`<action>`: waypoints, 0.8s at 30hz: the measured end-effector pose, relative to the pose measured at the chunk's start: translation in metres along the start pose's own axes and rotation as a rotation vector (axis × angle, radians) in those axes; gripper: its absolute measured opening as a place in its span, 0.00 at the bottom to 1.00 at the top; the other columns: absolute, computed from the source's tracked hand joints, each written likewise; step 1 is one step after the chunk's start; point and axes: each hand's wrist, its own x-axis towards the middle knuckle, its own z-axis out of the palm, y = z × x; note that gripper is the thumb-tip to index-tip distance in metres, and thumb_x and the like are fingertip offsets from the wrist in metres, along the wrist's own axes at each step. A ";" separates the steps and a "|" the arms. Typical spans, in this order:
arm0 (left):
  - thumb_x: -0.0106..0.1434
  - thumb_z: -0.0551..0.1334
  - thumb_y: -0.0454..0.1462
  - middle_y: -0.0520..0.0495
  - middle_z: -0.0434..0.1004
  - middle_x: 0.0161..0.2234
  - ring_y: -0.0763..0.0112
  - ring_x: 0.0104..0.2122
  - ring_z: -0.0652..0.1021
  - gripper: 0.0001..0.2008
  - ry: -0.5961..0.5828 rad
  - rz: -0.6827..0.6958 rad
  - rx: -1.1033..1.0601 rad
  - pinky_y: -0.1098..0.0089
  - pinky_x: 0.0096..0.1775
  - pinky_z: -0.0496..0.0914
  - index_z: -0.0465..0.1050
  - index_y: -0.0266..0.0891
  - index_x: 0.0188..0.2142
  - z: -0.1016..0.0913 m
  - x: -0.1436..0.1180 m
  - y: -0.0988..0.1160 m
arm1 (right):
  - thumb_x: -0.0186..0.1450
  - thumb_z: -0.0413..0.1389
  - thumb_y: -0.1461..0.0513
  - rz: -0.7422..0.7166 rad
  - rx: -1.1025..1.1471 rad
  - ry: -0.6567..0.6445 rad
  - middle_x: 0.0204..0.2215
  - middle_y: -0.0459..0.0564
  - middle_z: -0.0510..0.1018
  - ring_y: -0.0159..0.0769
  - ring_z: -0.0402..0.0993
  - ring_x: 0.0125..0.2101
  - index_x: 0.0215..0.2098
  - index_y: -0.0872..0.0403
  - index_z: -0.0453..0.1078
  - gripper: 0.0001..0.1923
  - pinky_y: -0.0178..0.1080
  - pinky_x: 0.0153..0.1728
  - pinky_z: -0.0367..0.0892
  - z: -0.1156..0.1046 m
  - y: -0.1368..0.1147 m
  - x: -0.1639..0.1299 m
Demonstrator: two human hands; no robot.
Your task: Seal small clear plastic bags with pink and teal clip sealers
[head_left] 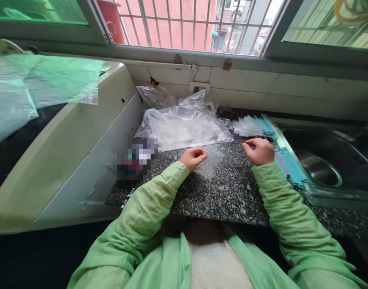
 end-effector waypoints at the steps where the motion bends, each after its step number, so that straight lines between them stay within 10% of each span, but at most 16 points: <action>1: 0.43 0.63 0.43 0.56 0.61 0.17 0.82 0.19 0.60 0.14 0.012 -0.002 0.001 0.75 0.24 0.56 0.65 0.33 0.20 -0.001 0.000 0.001 | 0.56 0.51 0.57 0.105 -0.148 -0.015 0.29 0.57 0.75 0.45 0.68 0.34 0.28 0.56 0.73 0.12 0.44 0.34 0.60 -0.004 0.013 0.005; 8: 0.45 0.62 0.38 0.57 0.60 0.16 0.83 0.18 0.60 0.10 0.025 -0.039 -0.007 0.77 0.24 0.56 0.64 0.33 0.19 -0.002 0.002 0.005 | 0.56 0.50 0.54 0.429 -0.549 -0.345 0.32 0.64 0.75 0.52 0.68 0.37 0.34 0.59 0.74 0.18 0.44 0.30 0.56 -0.012 0.040 0.015; 14: 0.50 0.59 0.37 0.56 0.64 0.15 0.85 0.13 0.60 0.09 -0.009 -0.093 -0.077 0.78 0.18 0.55 0.61 0.35 0.21 -0.003 0.002 0.005 | 0.61 0.43 0.50 0.389 -0.596 -0.399 0.32 0.67 0.74 0.49 0.68 0.38 0.36 0.64 0.72 0.27 0.45 0.33 0.55 -0.005 0.025 0.013; 24: 0.51 0.59 0.32 0.60 0.59 0.11 0.85 0.11 0.60 0.05 0.095 -0.067 -0.127 0.79 0.16 0.53 0.63 0.34 0.22 -0.009 0.007 0.004 | 0.55 0.51 0.55 0.304 -0.600 -0.585 0.31 0.60 0.75 0.47 0.70 0.34 0.33 0.58 0.73 0.16 0.44 0.32 0.59 -0.008 0.006 0.011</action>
